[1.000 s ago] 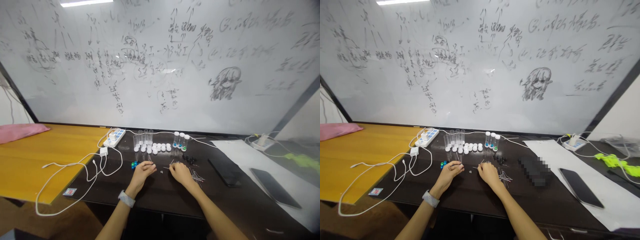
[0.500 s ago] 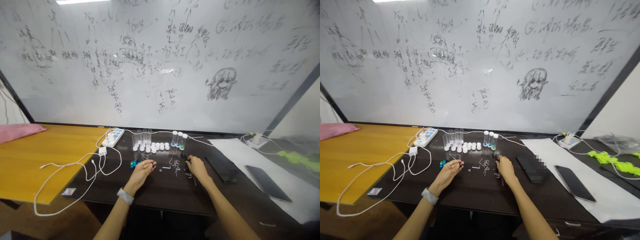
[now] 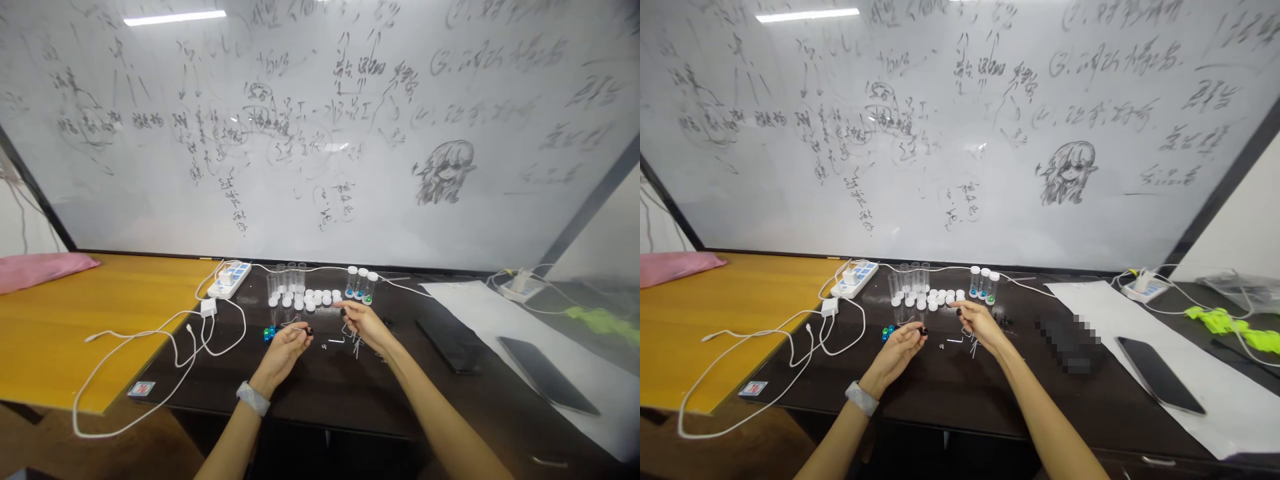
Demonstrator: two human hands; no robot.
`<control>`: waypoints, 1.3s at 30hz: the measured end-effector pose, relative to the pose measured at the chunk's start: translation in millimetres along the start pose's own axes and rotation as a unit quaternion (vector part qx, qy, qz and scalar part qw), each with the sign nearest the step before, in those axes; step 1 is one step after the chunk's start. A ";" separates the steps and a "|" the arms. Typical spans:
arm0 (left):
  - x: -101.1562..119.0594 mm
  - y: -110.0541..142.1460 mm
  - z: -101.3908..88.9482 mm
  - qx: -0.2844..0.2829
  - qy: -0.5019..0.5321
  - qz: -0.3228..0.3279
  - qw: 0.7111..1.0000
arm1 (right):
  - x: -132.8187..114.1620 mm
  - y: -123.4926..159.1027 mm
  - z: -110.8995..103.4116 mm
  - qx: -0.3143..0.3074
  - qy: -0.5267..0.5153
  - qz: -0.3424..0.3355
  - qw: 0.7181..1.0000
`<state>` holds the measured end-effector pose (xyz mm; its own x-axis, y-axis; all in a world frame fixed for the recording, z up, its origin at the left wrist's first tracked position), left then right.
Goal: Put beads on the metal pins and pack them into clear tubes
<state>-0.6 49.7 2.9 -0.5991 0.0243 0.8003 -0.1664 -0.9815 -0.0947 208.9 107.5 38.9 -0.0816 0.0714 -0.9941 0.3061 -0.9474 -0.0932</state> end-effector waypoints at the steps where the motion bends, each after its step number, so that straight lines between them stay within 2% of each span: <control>1: 0.7 0.6 0.8 0.001 0.003 -0.002 1.000 | -0.1 -4.4 11.2 -0.013 -0.037 0.003 0.999; 4: 1.7 1.3 1.1 0.015 0.004 -0.005 1.000 | 6.2 -13.3 33.7 -0.027 -0.111 0.012 0.993; 7: 0.4 0.0 -0.3 0.028 0.005 -0.005 1.000 | 18.4 -11.3 43.4 -0.026 -0.160 0.033 0.986; 10: -1.0 -1.4 -0.2 0.024 0.011 -0.004 1.000 | 23.7 -0.8 50.9 -0.042 -0.169 0.038 0.984; 15: -0.6 -0.9 1.2 0.016 0.015 -0.010 1.000 | 16.0 10.4 64.2 -0.072 -0.153 -0.012 0.986; 21: -1.4 -1.7 -1.5 0.024 0.029 -0.008 0.999 | 16.3 5.3 58.0 -0.010 -0.123 -0.071 0.990; 28: -1.8 -0.6 -1.6 0.028 0.027 -0.018 0.999 | 29.8 4.9 58.0 0.050 -0.073 -0.078 0.993; 31: -2.7 -0.1 -0.1 0.022 0.030 -0.024 0.999 | 30.5 10.6 62.0 0.083 -0.040 -0.127 0.988; 33: -3.8 0.3 0.7 0.012 0.033 -0.027 0.999 | 26.1 18.0 63.9 0.110 0.001 -0.188 0.976; 39: -5.9 2.5 3.6 -0.024 0.031 -0.031 0.999 | 1.5 47.2 66.5 0.204 0.139 -0.378 0.892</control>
<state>5.4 46.4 0.1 -0.6339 0.0972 0.7672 -0.2405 -0.9677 -0.0761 160.1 42.2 36.7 0.1368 0.7597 -0.6357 -0.1121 -0.6257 -0.7719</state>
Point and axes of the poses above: each hand's wrist, its own y-axis away from the middle knuckle, its own z-axis out of the palm, x = y × z, the point moved 6 cm from there along -y, towards the middle knuckle, and after that the axes turned 4 degrees about z, right-handed, at the moved point
